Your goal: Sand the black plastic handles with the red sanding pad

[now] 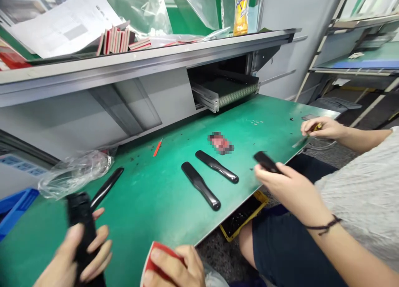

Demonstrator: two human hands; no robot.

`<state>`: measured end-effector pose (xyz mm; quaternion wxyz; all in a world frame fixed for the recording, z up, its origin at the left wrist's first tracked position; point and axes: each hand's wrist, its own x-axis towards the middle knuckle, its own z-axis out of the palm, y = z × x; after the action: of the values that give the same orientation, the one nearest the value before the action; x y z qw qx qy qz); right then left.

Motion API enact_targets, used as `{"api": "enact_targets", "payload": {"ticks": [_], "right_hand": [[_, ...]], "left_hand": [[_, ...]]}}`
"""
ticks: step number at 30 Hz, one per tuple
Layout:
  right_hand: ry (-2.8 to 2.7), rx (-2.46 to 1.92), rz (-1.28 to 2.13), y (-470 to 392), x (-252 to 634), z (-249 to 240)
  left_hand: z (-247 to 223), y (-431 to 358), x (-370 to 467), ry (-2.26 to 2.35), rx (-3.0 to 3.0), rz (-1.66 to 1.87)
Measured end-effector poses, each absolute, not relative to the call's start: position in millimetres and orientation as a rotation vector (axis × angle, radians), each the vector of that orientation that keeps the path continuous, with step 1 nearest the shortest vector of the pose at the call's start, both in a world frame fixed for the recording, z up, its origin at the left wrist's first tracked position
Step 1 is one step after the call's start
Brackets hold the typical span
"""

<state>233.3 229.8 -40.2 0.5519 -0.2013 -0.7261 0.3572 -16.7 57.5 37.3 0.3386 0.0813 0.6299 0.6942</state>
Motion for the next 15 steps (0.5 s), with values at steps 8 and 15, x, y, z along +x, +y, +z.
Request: {"api": "enact_targets", "payload": {"ticks": [8, 15], "right_hand": [[-1.917, -0.269, 1.029, 382, 219, -33], [-2.028, 0.007, 1.095, 386, 149, -29]], "left_hand": [[-46, 79, -99, 2.939, 0.738, 0.538], [-39, 75, -113, 3.067, 0.926, 0.318]]}}
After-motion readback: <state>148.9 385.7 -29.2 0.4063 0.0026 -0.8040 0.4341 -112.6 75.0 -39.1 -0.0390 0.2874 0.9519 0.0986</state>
